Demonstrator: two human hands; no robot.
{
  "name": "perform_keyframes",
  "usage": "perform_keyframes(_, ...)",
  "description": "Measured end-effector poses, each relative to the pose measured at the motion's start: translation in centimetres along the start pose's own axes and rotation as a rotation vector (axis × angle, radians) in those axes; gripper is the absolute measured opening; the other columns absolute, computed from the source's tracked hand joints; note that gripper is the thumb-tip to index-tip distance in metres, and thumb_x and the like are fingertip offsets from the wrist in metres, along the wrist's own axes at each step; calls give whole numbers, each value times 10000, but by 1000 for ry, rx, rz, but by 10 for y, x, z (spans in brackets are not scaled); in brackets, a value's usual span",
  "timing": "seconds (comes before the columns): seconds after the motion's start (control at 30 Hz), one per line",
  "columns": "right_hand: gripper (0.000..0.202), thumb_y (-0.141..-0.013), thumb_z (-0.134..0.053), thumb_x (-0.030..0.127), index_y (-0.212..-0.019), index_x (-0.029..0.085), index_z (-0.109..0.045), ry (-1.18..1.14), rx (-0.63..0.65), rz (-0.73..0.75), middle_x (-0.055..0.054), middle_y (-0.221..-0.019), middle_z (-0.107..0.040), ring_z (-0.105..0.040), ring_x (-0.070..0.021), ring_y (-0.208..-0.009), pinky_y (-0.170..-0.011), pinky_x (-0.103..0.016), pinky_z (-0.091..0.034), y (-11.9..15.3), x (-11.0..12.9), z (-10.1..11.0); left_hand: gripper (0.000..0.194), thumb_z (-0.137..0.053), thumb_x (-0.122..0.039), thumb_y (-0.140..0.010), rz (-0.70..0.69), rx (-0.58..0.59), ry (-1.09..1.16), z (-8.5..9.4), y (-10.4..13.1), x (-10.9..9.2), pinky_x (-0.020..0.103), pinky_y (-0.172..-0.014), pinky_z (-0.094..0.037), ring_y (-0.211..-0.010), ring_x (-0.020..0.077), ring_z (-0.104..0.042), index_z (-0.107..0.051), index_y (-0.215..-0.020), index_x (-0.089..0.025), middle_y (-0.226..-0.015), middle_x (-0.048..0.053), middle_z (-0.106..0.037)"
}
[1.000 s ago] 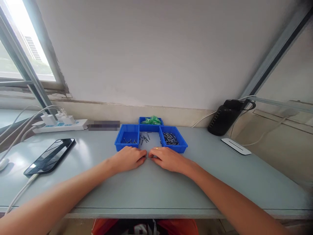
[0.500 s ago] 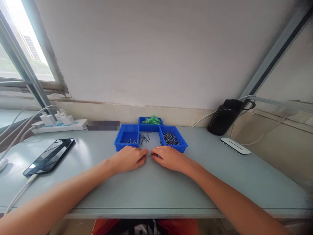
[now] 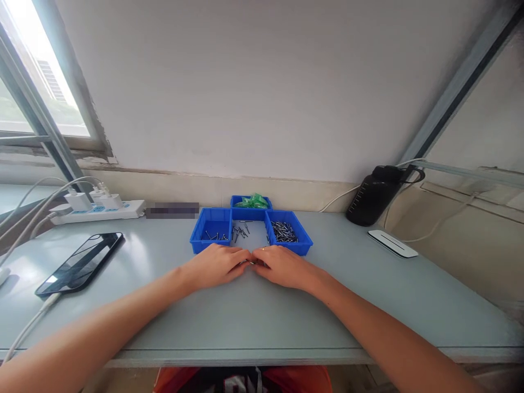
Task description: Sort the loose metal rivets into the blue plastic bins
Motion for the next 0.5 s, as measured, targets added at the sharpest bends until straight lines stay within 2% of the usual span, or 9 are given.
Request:
perform_keyframes(0.2,150,-870,-476,294,-748,211,-501,-40,-14,-28,20,-749,-618,-521,-115,-645,-550,-238,-315,1,-1,5,174,-370,-261,-943,33,126,-65,-12,0,4,249,-513,-311,-655,146,-624,-531,-907,-206,-790,-8,-670)
perform_keyframes(0.33,167,-863,-478,286,-717,209,-462,-84,-17,-4,29,-728,-600,-498,-103,-631,-544,-232,-300,2,6,10,171,-377,-270,-941,39,125,-66,-15,0,4,245,-511,-327,-657,151,-631,-528,-894,-205,-796,-4,-675)
perform_keyframes(0.5,179,-859,-500,318,-718,213,-462,-81,-35,-57,32,-685,-578,-491,-107,-614,-529,-235,-277,1,2,12,195,-369,-305,-948,80,73,-74,-11,0,8,246,-502,-313,-655,155,-623,-526,-897,-203,-816,1,-669)
Point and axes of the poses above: each hand's wrist, its own y-axis away from the middle knuckle, its own z-axis out of the back of the hand, x = y × z, the point moved 8 cm from there along -y, towards the middle knuckle
